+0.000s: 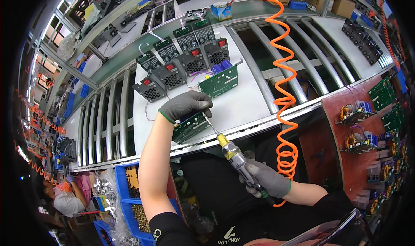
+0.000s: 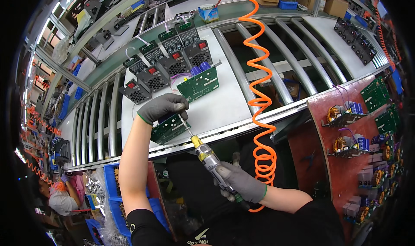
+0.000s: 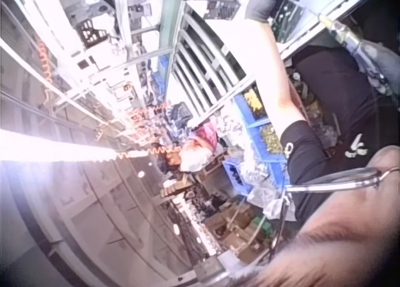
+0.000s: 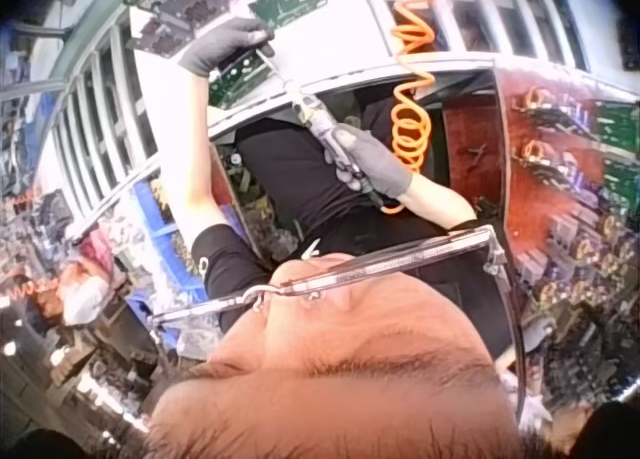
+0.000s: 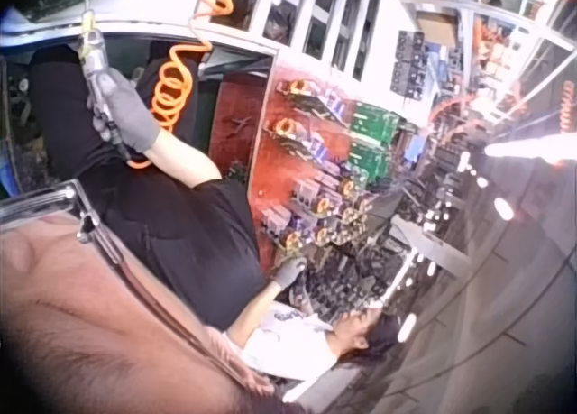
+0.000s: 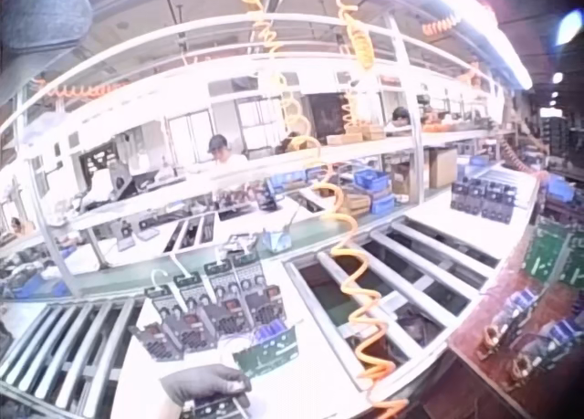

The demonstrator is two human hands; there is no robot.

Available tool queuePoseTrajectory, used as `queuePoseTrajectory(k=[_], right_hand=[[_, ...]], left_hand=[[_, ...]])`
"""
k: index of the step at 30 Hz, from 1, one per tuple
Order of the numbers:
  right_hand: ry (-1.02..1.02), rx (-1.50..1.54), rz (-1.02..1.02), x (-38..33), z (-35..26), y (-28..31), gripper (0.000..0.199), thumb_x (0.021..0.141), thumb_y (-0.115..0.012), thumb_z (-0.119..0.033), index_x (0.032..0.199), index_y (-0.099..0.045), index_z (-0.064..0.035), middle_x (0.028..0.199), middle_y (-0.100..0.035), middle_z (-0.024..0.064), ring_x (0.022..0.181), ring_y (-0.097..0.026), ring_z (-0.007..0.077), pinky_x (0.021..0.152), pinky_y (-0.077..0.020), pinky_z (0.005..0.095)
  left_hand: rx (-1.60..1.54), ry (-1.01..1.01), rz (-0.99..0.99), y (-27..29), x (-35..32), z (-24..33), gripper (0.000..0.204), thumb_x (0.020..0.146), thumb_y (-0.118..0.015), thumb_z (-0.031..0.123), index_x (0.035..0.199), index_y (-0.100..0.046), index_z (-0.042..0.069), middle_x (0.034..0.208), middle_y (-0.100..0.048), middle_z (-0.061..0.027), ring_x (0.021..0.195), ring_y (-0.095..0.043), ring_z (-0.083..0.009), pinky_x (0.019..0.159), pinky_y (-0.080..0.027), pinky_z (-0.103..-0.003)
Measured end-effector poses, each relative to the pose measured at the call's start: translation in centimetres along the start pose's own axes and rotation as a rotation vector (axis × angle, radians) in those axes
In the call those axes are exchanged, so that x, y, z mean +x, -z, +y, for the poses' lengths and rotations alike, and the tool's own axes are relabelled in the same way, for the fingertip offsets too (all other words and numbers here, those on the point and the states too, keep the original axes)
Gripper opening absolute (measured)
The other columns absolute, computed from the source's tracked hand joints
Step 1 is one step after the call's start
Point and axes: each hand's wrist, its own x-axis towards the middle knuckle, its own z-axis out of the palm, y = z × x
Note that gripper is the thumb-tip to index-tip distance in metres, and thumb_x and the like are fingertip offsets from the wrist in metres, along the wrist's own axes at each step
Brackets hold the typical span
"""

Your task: The person assembles electronic circuit boards by hand, securing them with screws using an electric screwdriver and a manual screwdriver, then tests them with power supplies.

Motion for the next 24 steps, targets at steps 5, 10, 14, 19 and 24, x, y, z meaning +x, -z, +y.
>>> queuePoseTrajectory(k=[5, 10, 14, 19, 24], right_hand=[[0.022, -0.014, 0.005, -0.1, -0.1, -0.2, 0.045, 0.103, -0.044, -0.045, 0.123, -0.046, -0.0052, 0.09, -0.055, 0.0058, 0.055, -0.054, 0.0098, 0.042, -0.045, 0.022], [0.033, -0.009, -0.005, -0.1, 0.2, 0.2, 0.045, 0.103, -0.046, -0.045, 0.123, -0.047, -0.0053, 0.091, -0.056, 0.0057, 0.056, -0.055, 0.0099, 0.043, -0.0456, 0.0223], [0.045, -0.06, 0.027, 0.1, 0.4, 0.6, 0.044, 0.102, -0.046, -0.045, 0.121, -0.049, -0.0054, 0.092, -0.056, 0.006, 0.058, -0.056, 0.01, 0.043, -0.0464, 0.0228], [0.058, -0.066, 0.017, 0.4, 0.4, 0.5, 0.046, 0.102, -0.047, -0.047, 0.119, -0.049, -0.0042, 0.092, -0.056, 0.0059, 0.059, -0.056, 0.0098, 0.044, -0.0469, 0.0226], [0.075, -0.057, 0.013, -0.1, 0.1, -0.1, 0.05, 0.101, -0.047, -0.051, 0.117, -0.049, -0.0037, 0.092, -0.056, 0.0059, 0.06, -0.056, 0.0091, 0.044, -0.047, 0.022]], left_hand=[[0.027, -0.029, -0.014, 0.1, 0.1, -0.2, 0.031, 0.094, -0.068, 0.026, 0.108, -0.063, -0.001, 0.093, -0.074, -0.015, 0.09, -0.069, -0.0184, 0.085, -0.05, -0.028], [0.058, -0.01, -0.018, 0.0, 0.1, 0.2, 0.03, 0.096, -0.065, 0.027, 0.107, -0.063, 0.0, 0.092, -0.073, -0.0138, 0.089, -0.068, -0.0173, 0.085, -0.05, -0.028], [0.263, -0.074, 0.091, -1.1, 0.5, 0.9, 0.038, 0.103, -0.053, 0.037, 0.104, -0.065, 0.001, 0.086, -0.071, -0.0082, 0.077, -0.062, -0.0137, 0.078, -0.048, -0.028], [0.754, 0.04, 0.389, -3.3, 0.9, 0.8, 0.066, 0.103, -0.038, 0.056, 0.074, -0.058, 0.001, 0.067, -0.057, -0.0143, 0.065, -0.052, -0.027, 0.068, -0.044, -0.041], [0.84, 0.064, 0.398, -3.4, 1.1, 0.8, 0.067, 0.103, -0.037, 0.056, 0.075, -0.058, -0.001, 0.067, -0.056, -0.0166, 0.066, -0.051, -0.0325, 0.07, -0.044, -0.044]])
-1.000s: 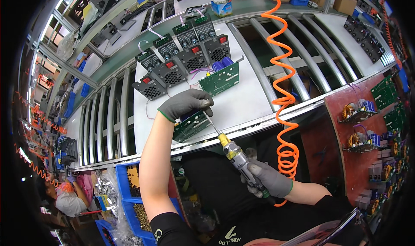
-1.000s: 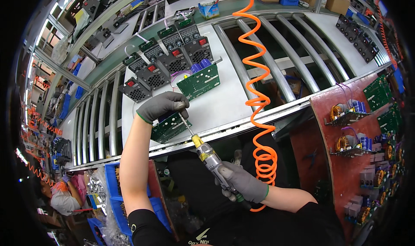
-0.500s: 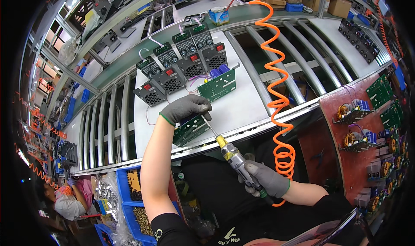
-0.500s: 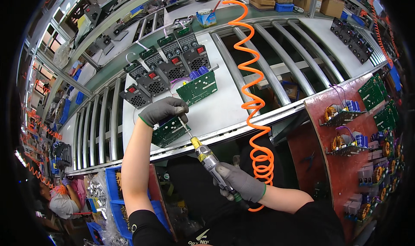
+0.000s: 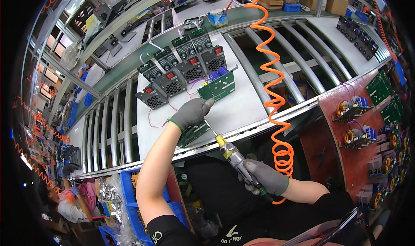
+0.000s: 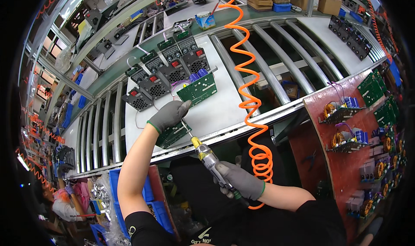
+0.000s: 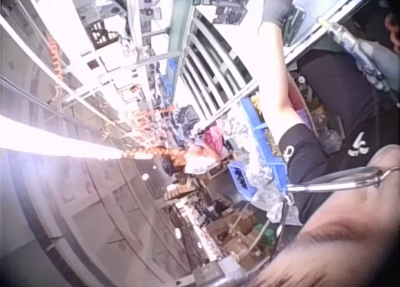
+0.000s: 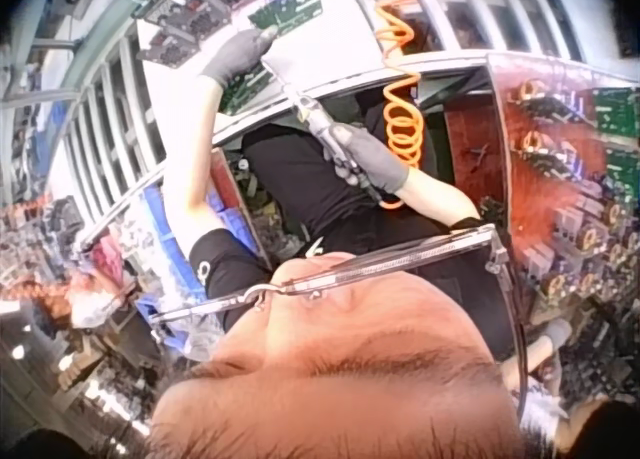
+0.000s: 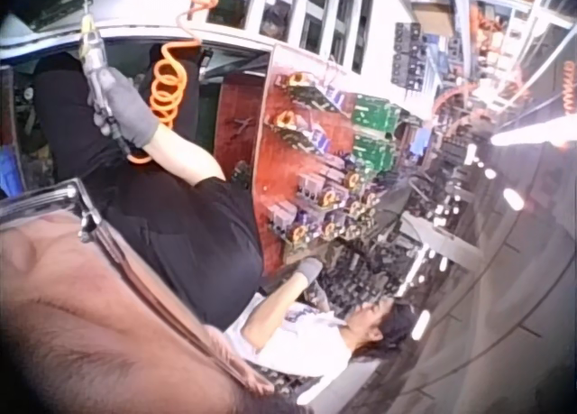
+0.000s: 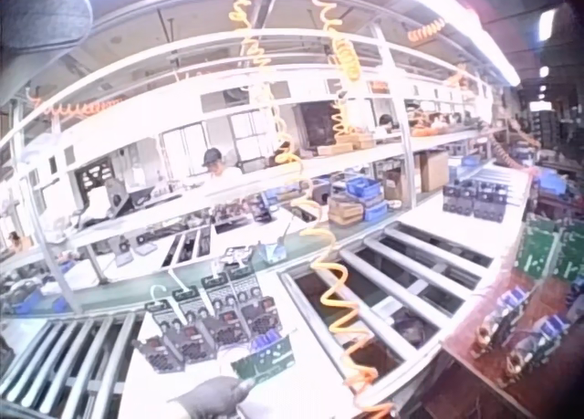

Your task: The person assembles electronic circuit boards by hand, securing them with screws using an electric screwdriver and a manual screwdriver, then tests them with power supplies.

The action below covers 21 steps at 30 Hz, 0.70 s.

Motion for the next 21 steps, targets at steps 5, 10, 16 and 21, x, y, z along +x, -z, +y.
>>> queuePoseTrajectory(k=[5, 10, 16, 21], right_hand=[[0.014, 0.054, -0.004, -0.4, -0.5, -0.1, 0.053, 0.101, -0.045, -0.057, 0.116, -0.049, -0.0055, 0.091, -0.055, 0.0054, 0.06, -0.055, 0.0082, 0.044, -0.0469, 0.0211], [0.005, 0.054, 0.016, -0.5, -0.9, 0.0, 0.049, 0.102, -0.044, -0.056, 0.113, -0.052, -0.0094, 0.09, -0.059, 0.0054, 0.057, -0.055, 0.0096, 0.042, -0.0442, 0.0216], [-0.01, 0.137, 0.001, -0.9, -1.1, -0.3, 0.046, 0.102, -0.046, -0.054, 0.115, -0.051, -0.0105, 0.089, -0.059, 0.0053, 0.057, -0.056, 0.0096, 0.041, -0.044, 0.0212], [-0.02, 0.163, -0.02, -0.8, -0.9, -0.1, 0.047, 0.101, -0.047, -0.055, 0.115, -0.052, -0.0101, 0.087, -0.06, 0.0048, 0.057, -0.057, 0.0099, 0.041, -0.0442, 0.0211]], left_hand=[[0.036, -0.006, 0.014, -0.1, 0.2, 0.0, 0.068, 0.103, -0.037, 0.057, 0.076, -0.058, -0.001, 0.067, -0.056, -0.0165, 0.065, -0.051, -0.032, 0.069, -0.044, -0.044], [0.006, -0.01, 0.014, 0.0, 0.0, 0.0, 0.067, 0.102, -0.038, 0.058, 0.076, -0.058, -0.001, 0.066, -0.055, -0.0134, 0.063, -0.049, -0.0264, 0.066, -0.043, -0.043], [-0.017, -0.027, 0.02, -0.3, 0.1, -0.1, 0.067, 0.102, -0.04, 0.058, 0.073, -0.057, 0.0, 0.063, -0.053, -0.0111, 0.061, -0.048, -0.0239, 0.064, -0.042, -0.041], [-0.002, -0.029, 0.035, -0.5, 0.2, -0.7, 0.066, 0.102, -0.04, 0.057, 0.072, -0.058, 0.002, 0.063, -0.053, -0.0108, 0.061, -0.047, -0.0241, 0.064, -0.042, -0.041]])
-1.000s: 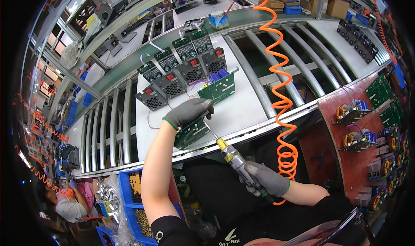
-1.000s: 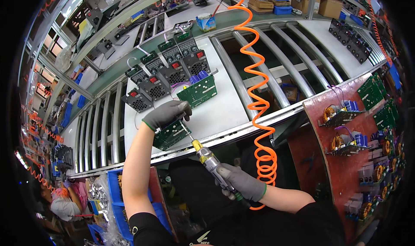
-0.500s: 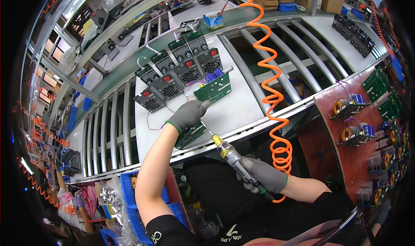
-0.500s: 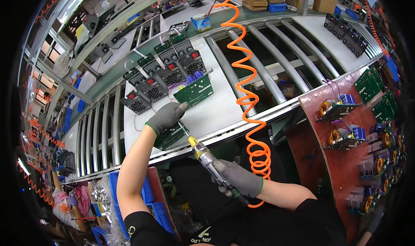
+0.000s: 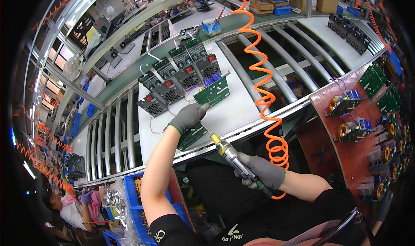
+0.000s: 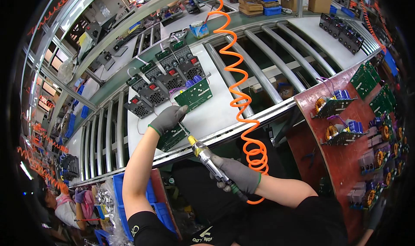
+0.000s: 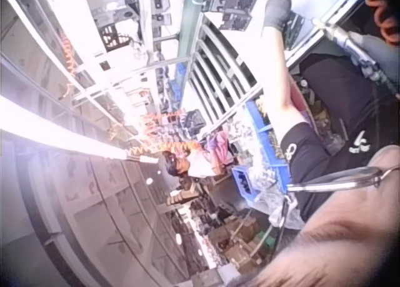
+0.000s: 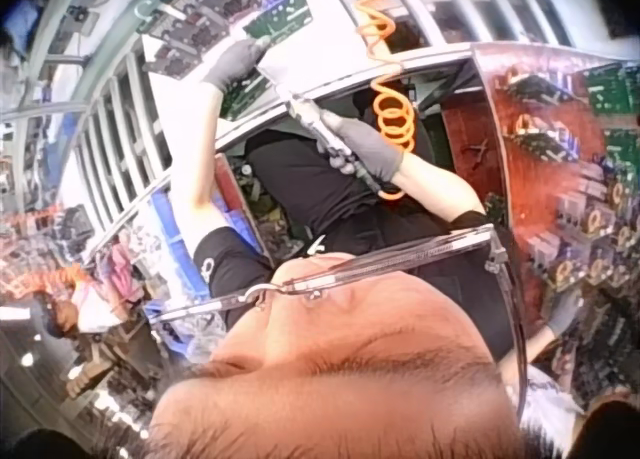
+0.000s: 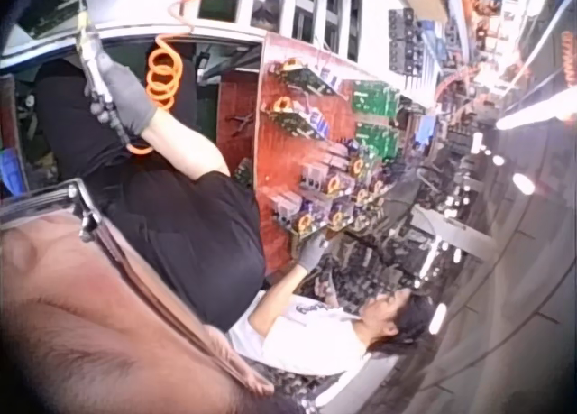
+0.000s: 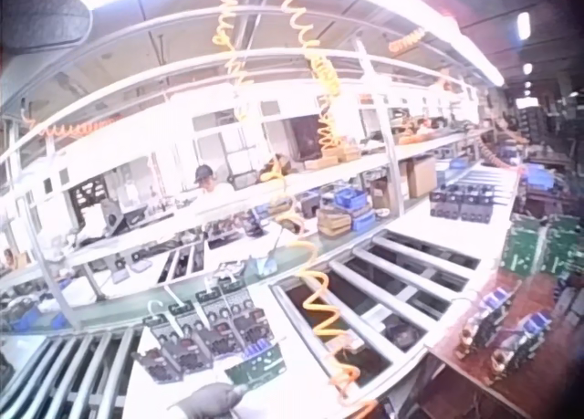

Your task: The person assembles electronic circuit boards by hand, securing them with screws using an electric screwdriver and a manual screwdriver, then tests them with power supplies.

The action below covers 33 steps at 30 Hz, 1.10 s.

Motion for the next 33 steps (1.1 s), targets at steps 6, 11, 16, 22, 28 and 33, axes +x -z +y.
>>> queuePoseTrajectory(k=[6, 11, 16, 22, 28, 33], right_hand=[[-0.003, -0.025, 0.047, 0.0, 0.0, 1.3, 0.039, 0.1, -0.055, -0.043, 0.113, -0.05, -0.0067, 0.08, -0.059, 0.0039, 0.053, -0.056, 0.0091, 0.041, -0.0441, 0.0211], [0.008, -0.636, 0.056, -0.6, -0.6, 1.9, 0.041, 0.088, -0.067, -0.023, 0.118, -0.046, -0.0055, 0.074, -0.057, 0.0005, 0.053, -0.054, 0.0057, 0.044, -0.0436, 0.0211], [0.067, -1.803, 0.049, -3.2, -3.1, 1.6, 0.052, 0.09, -0.055, -0.046, 0.121, -0.058, -0.0045, 0.11, -0.066, 0.0246, 0.108, -0.063, 0.0421, 0.096, -0.0479, 0.0483], [-0.156, -2.336, -0.088, -5.2, -8.8, 1.7, 0.041, 0.092, -0.059, -0.044, 0.108, -0.069, -0.0078, 0.108, -0.069, 0.0171, 0.102, -0.068, 0.0359, 0.089, -0.0523, 0.0454], [-0.536, -2.376, 0.358, -3.8, -14.6, 7.8, 0.048, 0.081, -0.069, -0.048, 0.106, -0.076, -0.0081, 0.104, -0.074, 0.0126, 0.096, -0.071, 0.0307, 0.085, -0.0552, 0.0429], [-0.759, -2.415, 0.324, 0.6, -17.1, 14.8, 0.05, 0.076, -0.076, -0.043, 0.111, -0.075, -0.0081, 0.109, -0.074, 0.0115, 0.1, -0.07, 0.0281, 0.085, -0.055, 0.0429]], left_hand=[[-0.002, -0.013, 0.0, 0.1, -0.3, 0.7, 0.063, 0.104, -0.038, 0.054, 0.077, -0.062, 0.002, 0.07, -0.059, -0.0112, 0.067, -0.054, -0.0243, 0.069, -0.045, -0.038], [-0.017, -0.243, 0.299, 2.4, -3.6, 1.9, 0.035, 0.101, -0.052, 0.035, 0.106, -0.068, 0.004, 0.099, -0.067, -0.013, 0.089, -0.063, -0.0252, 0.084, -0.049, -0.036], [0.284, 0.006, 0.068, 2.6, -8.7, 1.2, 0.059, 0.084, -0.071, 0.032, 0.139, -0.052, 0.023, 0.12, -0.065, -0.0147, 0.111, -0.064, -0.0338, 0.095, -0.051, -0.043], [0.295, -0.048, 0.291, -0.3, -9.6, -0.6, 0.058, 0.084, -0.067, 0.026, 0.14, -0.053, 0.023, 0.114, -0.064, -0.0164, 0.104, -0.064, -0.0362, 0.091, -0.051, -0.047], [0.177, 0.018, 0.526, 2.2, -10.9, -3.0, 0.062, 0.083, -0.07, 0.024, 0.142, -0.052, 0.017, 0.112, -0.066, -0.019, 0.101, -0.065, -0.0367, 0.091, -0.051, -0.046], [0.312, 0.259, 0.508, 4.1, -10.9, -4.8, 0.061, 0.083, -0.071, 0.023, 0.141, -0.052, 0.021, 0.108, -0.067, -0.0183, 0.102, -0.065, -0.0359, 0.089, -0.051, -0.047]])
